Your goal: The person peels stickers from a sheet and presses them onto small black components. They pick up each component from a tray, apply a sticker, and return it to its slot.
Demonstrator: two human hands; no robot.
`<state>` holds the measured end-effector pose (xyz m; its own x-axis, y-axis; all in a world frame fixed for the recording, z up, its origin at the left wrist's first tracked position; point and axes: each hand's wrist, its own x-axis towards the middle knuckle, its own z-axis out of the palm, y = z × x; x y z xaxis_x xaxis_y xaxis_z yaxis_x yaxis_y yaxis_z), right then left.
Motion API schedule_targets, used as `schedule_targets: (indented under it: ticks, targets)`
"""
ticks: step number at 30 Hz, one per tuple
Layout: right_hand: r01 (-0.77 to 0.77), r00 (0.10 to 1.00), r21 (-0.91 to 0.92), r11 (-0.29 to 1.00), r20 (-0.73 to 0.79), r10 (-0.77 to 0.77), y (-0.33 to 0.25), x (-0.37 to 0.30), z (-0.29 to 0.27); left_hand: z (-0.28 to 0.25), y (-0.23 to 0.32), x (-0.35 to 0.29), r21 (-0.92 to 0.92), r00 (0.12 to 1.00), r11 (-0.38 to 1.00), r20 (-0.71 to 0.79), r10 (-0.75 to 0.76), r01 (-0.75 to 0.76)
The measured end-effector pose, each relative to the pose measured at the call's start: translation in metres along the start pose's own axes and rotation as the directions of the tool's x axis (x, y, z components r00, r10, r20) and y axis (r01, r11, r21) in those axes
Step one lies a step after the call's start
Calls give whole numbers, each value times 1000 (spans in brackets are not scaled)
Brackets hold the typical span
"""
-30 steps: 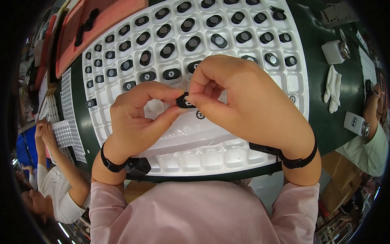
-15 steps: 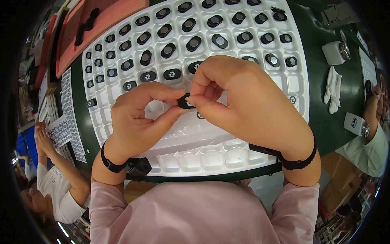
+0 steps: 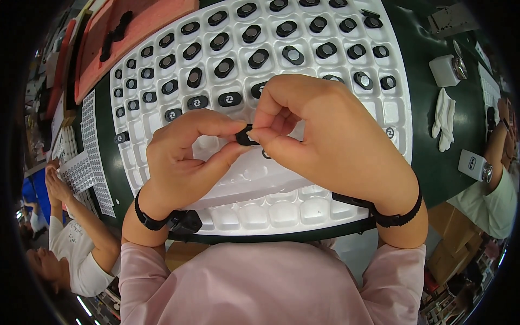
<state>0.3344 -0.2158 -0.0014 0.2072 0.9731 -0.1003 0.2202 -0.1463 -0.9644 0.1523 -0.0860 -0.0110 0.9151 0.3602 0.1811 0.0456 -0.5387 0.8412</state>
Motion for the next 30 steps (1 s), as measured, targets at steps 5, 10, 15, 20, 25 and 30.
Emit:
schedule_targets:
  ticks: [5,10,15,20,25,30]
  targets:
    - [-111,993,88,990,38,108,-3,0,-3,0,-3,-1,-23,999,999,-7,35,-35]
    - [-143,978,62,988,161,131,-1,0,-6,-2,-6,0,25,988,988,12,155,-155]
    - [-175,975,129,976,163,153,2,2,-10,6,-12,2,33,978,981,-81,194,-191]
    - [-108,988,80,991,119,98,3,2,-7,1,-6,-3,35,999,999,-30,40,-39]
    - [60,998,-178,982,-20,-64,10,2,-12,2,-3,-1,55,999,997,7,-51,51]
    - [-33,985,-608,794,-156,-79,23,4,-26,3,-4,-1,242,997,970,72,6,-23]
